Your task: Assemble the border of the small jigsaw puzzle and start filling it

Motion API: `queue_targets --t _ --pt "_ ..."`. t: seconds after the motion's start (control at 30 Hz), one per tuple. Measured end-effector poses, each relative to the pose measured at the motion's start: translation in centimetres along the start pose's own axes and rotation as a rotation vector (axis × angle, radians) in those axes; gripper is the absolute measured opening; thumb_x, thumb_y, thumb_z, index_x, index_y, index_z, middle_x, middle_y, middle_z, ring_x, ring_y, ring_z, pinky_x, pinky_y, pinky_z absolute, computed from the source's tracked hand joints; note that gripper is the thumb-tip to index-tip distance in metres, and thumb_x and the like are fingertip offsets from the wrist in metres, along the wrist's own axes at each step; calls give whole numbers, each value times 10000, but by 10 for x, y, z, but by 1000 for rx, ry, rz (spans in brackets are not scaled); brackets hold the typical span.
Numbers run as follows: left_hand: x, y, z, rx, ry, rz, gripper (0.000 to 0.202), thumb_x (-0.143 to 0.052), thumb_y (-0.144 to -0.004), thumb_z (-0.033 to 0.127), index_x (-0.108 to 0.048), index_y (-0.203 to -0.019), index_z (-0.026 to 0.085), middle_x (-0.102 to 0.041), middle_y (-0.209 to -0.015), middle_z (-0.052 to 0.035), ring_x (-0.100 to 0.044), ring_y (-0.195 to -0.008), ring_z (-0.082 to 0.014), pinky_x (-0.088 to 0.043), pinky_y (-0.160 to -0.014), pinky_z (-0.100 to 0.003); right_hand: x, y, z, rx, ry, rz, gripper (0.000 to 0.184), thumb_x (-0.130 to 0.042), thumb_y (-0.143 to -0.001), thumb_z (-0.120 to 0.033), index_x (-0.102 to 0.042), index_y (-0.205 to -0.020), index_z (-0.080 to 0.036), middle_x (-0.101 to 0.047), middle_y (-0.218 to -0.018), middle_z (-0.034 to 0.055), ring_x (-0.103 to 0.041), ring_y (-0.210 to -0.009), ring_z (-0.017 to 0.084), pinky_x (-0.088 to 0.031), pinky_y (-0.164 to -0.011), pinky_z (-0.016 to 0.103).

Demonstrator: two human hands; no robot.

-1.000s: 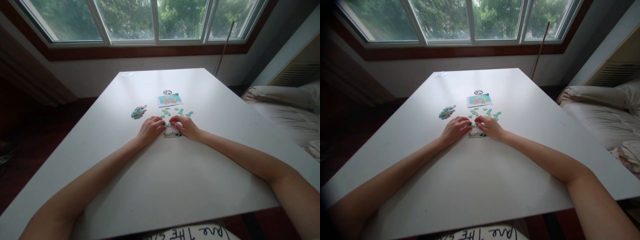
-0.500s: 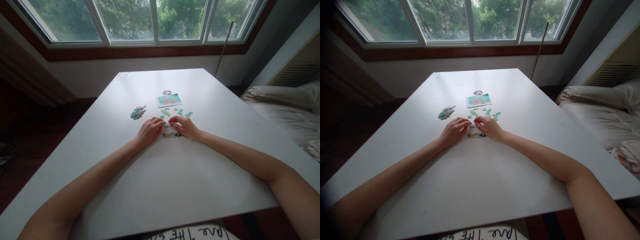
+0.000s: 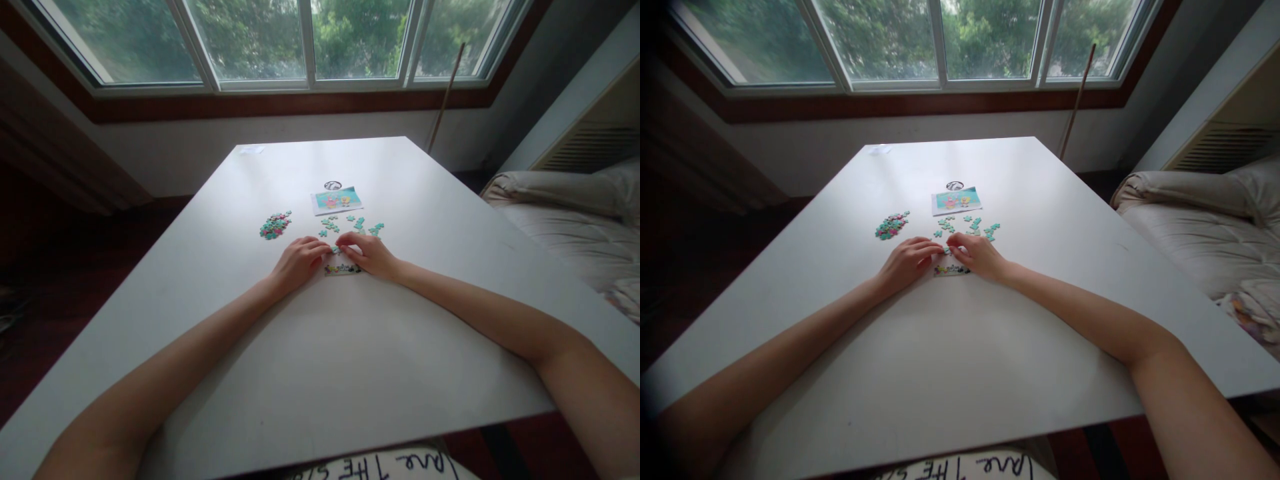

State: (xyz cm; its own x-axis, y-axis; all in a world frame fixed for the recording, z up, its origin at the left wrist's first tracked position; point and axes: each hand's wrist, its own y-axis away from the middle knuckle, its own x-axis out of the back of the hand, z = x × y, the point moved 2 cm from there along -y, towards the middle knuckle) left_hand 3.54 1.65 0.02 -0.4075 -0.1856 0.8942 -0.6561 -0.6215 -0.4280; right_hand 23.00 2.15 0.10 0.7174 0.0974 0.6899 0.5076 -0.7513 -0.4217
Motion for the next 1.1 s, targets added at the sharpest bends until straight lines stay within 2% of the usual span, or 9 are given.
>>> queue_targets --t 1.1 --pt "-3 1 -2 23 -4 -23 330 -423 -805 104 -667 -1000 212 -691 -1067 -33 -605 -1002 -183 -459 -899 -359 0 0 0 -6 -10 -7 202 -444 -887 -294 -588 -979 -187 -691 -944 52 -640 -836 167 -464 -769 287"
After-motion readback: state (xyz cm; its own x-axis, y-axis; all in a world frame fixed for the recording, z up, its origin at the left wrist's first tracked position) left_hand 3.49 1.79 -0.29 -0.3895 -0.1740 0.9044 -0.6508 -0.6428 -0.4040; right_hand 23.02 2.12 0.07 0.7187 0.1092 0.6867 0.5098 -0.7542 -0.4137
